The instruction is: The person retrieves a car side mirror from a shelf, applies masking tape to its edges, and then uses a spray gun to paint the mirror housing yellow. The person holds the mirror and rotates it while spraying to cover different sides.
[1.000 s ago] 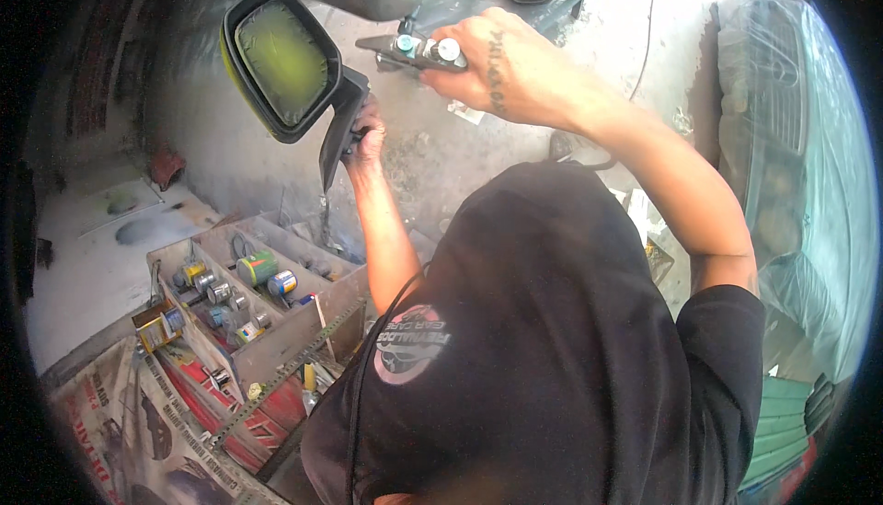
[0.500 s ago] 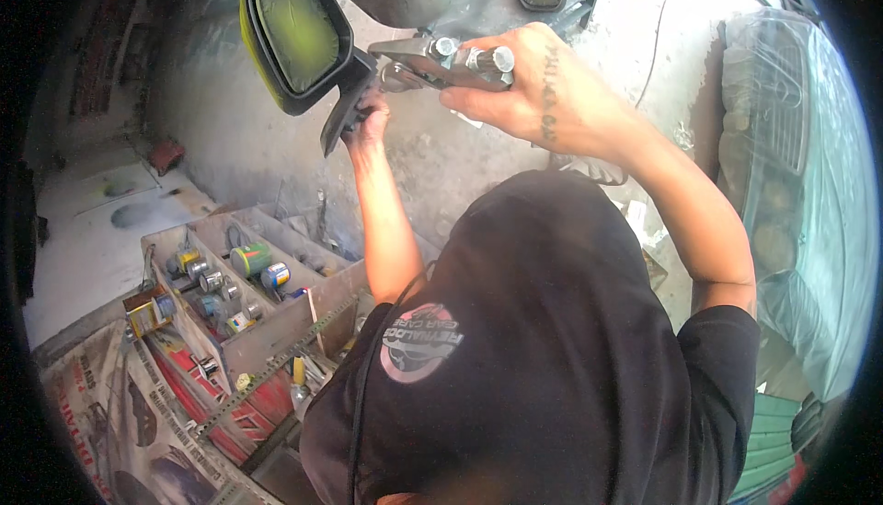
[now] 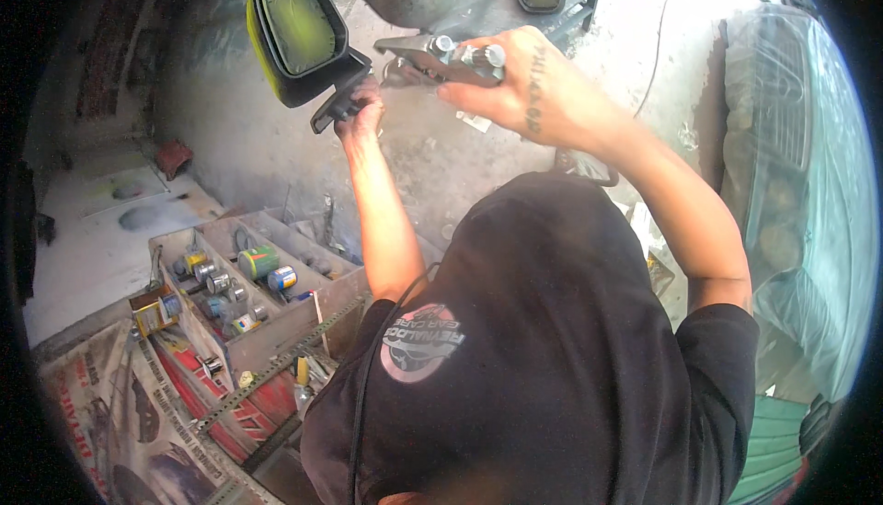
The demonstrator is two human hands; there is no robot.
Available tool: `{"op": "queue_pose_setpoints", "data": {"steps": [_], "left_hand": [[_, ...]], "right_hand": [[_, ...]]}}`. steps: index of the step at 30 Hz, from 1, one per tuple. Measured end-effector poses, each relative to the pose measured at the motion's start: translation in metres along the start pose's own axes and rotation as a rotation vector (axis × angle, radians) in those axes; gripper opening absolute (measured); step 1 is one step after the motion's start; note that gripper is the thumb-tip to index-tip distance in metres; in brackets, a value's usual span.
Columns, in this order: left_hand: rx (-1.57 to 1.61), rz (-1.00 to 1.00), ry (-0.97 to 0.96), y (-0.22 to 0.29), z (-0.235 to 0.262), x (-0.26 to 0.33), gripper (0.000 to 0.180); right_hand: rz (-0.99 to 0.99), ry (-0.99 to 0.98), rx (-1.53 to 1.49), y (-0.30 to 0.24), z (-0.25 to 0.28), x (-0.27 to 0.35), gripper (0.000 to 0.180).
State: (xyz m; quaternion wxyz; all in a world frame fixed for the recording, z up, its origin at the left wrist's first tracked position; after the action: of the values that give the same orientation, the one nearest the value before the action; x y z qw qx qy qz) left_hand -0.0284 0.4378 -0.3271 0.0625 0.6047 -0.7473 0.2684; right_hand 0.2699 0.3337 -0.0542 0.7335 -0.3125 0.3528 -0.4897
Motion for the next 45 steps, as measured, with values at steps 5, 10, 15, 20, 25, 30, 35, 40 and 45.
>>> {"op": "queue_pose_setpoints", "data": {"steps": [5,10,15,20,25,30,35,40,45], "left_hand": [[0.010,0.014,0.044,-0.011,-0.002,0.005,0.037],[0.009,0.055,0.046,-0.012,-0.001,0.007,0.038],[-0.053,0.007,0.009,-0.003,-0.001,0.011,0.035],[-0.232,-0.114,-0.023,0.005,-0.002,0.011,0.023],[-1.694,-0.961,-0.141,0.060,-0.036,0.010,0.022],[-2.480,-1.919,-0.110,-0.055,-0.122,0.071,0.033],[-2.399,-1.747,0.001,-0.058,-0.131,0.094,0.036],[-2.466,-1.763,0.029,-0.062,-0.137,0.100,0.037],[-2.379,-2.013,0.066,-0.065,-0.146,0.121,0.032]], "right_hand": [[-0.146,-0.115,-0.139,0.020,-0.010,-0.012,0.033],[-0.219,-0.182,-0.258,0.005,-0.002,0.000,0.033],[-0.146,-0.254,-0.247,-0.007,-0.004,0.003,0.034],[-0.004,-0.138,0.018,0.004,-0.010,-0.006,0.030],[-0.002,-0.228,0.085,-0.025,-0.007,-0.018,0.025],[0.045,-0.260,0.301,-0.030,-0.027,-0.017,0.037],[0.480,-0.207,0.389,-0.087,-0.039,-0.008,0.043],[0.309,-0.289,0.356,-0.095,-0.023,-0.019,0.031],[-0.160,-0.317,0.254,-0.053,-0.005,-0.029,0.041]]}}
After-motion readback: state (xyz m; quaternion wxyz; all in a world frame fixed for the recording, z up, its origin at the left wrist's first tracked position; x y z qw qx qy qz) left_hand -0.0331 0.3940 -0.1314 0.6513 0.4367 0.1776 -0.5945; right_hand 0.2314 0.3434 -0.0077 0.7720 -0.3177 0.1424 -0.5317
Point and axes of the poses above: each hand's wrist, its own x-axis away from the middle knuckle, its own z-axis out of the back of the hand, y = z × x, the point moved 9 cm from there along -x, towards the middle knuckle
